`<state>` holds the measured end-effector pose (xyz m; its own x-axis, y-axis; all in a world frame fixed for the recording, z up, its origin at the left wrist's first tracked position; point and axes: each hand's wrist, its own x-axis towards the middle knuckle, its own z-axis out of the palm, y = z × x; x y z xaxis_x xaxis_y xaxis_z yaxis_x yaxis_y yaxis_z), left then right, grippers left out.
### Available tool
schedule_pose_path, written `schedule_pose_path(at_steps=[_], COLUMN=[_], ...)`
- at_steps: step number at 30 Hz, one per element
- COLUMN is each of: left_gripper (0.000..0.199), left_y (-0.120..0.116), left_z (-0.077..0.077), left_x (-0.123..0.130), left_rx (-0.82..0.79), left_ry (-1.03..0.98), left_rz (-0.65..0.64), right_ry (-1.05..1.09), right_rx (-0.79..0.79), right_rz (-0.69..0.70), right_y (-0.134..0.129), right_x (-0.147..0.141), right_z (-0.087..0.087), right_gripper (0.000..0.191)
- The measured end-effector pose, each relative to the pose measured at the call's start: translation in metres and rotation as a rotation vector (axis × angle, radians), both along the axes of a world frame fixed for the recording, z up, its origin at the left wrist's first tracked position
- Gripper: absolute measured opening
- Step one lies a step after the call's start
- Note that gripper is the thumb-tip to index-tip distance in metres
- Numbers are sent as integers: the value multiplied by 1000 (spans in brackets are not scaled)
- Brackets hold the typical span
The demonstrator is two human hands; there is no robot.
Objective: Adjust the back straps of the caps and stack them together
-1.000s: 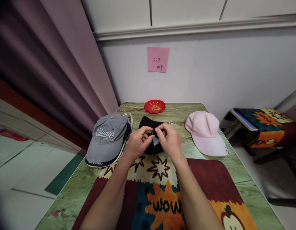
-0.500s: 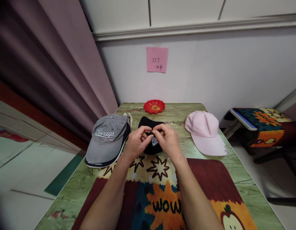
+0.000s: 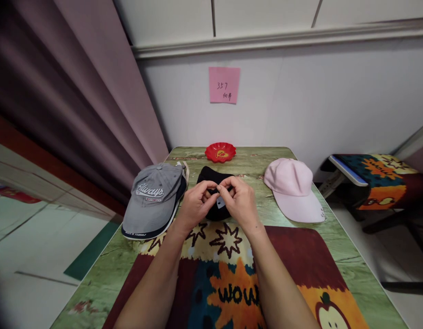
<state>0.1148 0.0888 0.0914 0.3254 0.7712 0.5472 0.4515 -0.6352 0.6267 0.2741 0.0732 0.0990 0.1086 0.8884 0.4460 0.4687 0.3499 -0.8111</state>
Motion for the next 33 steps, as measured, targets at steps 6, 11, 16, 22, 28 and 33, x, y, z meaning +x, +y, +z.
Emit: schedule_pose_path(at_steps=[6, 11, 16, 22, 28, 33], left_gripper=[15, 16, 13, 12, 29, 20], left_y=[0, 0, 0, 0, -2, -3], left_z=[-1, -3, -4, -4, -5, -3], left_x=[0, 0, 1, 3, 8, 9], left_rx=[6, 11, 35, 0, -114, -93], left_ry=[16, 29, 30, 10, -107, -108], left_rz=[14, 27, 23, 8, 48, 60], right_ry=[-8, -23, -17, 19, 19, 7], right_rx=[-26, -32, -79, -118, -109, -110], right_rz=[-27, -52, 8, 63, 69, 68], right_y=[-2, -2, -1, 1, -1, -1], right_x=[-3, -3, -3, 1, 1, 0], right_z=[-1, -1, -1, -2, 0, 0], right_gripper=[12, 12, 11, 12, 13, 11])
